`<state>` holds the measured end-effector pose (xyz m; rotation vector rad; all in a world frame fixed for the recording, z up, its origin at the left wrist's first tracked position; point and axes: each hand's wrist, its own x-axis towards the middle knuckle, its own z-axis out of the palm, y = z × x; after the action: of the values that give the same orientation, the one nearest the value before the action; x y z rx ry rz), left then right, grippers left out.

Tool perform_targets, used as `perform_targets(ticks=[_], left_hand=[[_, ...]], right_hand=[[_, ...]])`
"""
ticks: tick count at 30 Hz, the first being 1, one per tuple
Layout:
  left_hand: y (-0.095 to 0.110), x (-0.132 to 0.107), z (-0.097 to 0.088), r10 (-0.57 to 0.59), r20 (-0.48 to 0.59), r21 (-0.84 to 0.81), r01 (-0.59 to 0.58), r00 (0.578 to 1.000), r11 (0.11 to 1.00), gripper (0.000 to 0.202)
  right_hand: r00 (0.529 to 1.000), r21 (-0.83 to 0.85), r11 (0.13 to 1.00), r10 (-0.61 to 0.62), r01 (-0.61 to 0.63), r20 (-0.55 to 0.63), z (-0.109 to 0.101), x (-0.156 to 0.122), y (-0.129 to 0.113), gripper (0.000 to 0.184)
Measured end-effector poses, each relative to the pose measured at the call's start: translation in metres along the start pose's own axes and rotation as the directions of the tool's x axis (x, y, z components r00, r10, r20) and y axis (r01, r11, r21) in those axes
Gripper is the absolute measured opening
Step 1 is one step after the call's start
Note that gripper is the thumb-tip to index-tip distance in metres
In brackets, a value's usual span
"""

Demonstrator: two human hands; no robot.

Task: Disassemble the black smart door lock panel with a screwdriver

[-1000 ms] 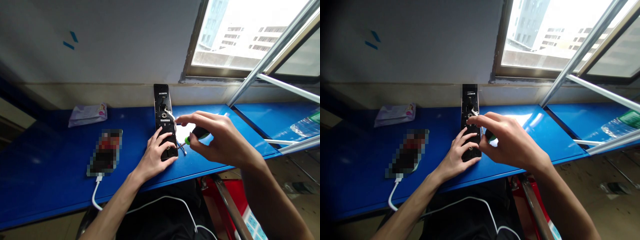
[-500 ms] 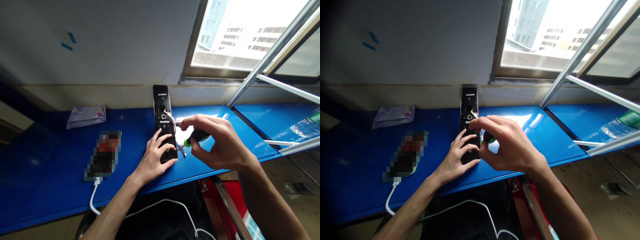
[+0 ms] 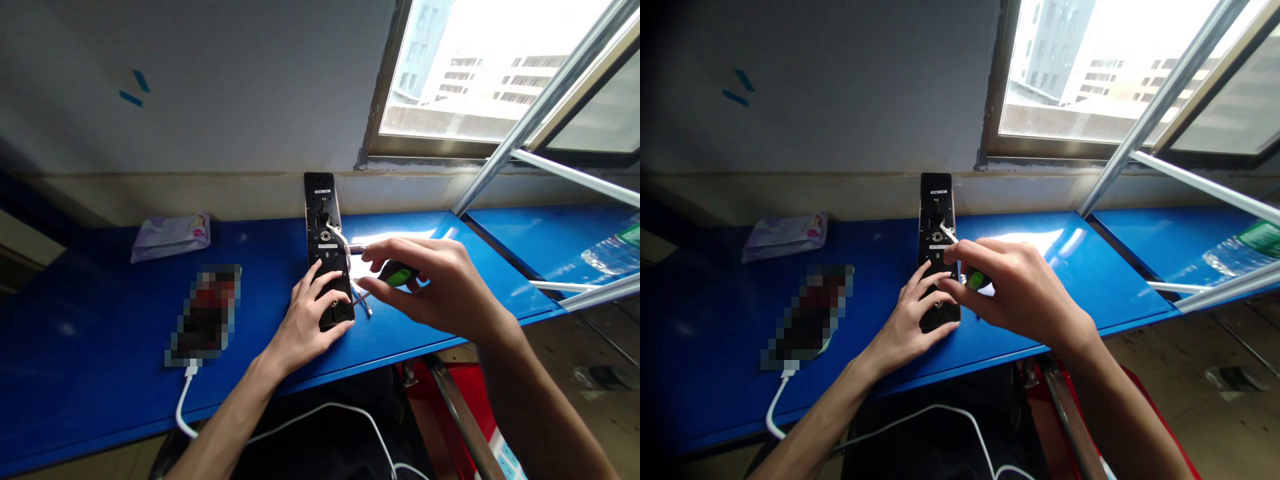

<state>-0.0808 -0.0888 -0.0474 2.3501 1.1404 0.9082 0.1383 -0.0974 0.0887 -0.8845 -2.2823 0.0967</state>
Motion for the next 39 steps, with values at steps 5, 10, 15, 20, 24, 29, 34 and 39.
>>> perform_targets(ticks=[5, 10, 15, 20, 24, 29, 34, 39], left_hand=[[0.001, 0.000, 0.000, -0.006, 0.004, 0.012, 0.006, 1.000, 1.000, 0.022], [0.000, -0.001, 0.000, -0.006, 0.000, 0.023, 0.006, 1.000, 1.000, 0.023], [0.004, 0.000, -0.002, -0.025, -0.017, 0.010, 0.025, 1.000, 1.000, 0.017], [0.014, 0.008, -0.002, -0.035, -0.053, 0.076, 0.039, 0.998, 0.996, 0.016], [0.020, 0.020, -0.005, 0.002, -0.057, 0.148, 0.007, 0.998, 0.989, 0.012], [0.021, 0.030, -0.008, 0.055, -0.020, 0.165, -0.051, 0.998, 0.985, 0.002], [0.022, 0.033, -0.006, 0.077, -0.011, 0.154, -0.074, 0.997, 0.985, 0.011], [0.022, 0.030, -0.010, 0.102, 0.017, 0.173, -0.103, 0.995, 0.979, 0.005]], right_hand=[[1.000, 0.063, 0.998, 0.003, -0.002, -0.008, 0.000, -0.002, -0.001, 0.040], [0.999, 0.020, 0.999, 0.034, -0.034, -0.012, -0.001, -0.005, 0.001, 0.029], [0.999, 0.044, 0.999, 0.018, -0.016, -0.031, -0.003, -0.007, 0.002, 0.043], [0.993, 0.019, 0.999, 0.043, -0.041, -0.109, -0.009, -0.012, 0.001, 0.042], [0.985, 0.028, 0.998, 0.060, -0.056, -0.160, -0.013, -0.013, 0.002, 0.038], [0.979, 0.042, 0.997, 0.065, -0.058, -0.196, -0.012, -0.013, 0.005, 0.037], [0.974, 0.051, 0.997, 0.074, -0.064, -0.214, -0.013, -0.017, 0.006, 0.037], [0.971, 0.053, 0.996, 0.081, -0.070, -0.224, -0.013, -0.020, 0.009, 0.037]])
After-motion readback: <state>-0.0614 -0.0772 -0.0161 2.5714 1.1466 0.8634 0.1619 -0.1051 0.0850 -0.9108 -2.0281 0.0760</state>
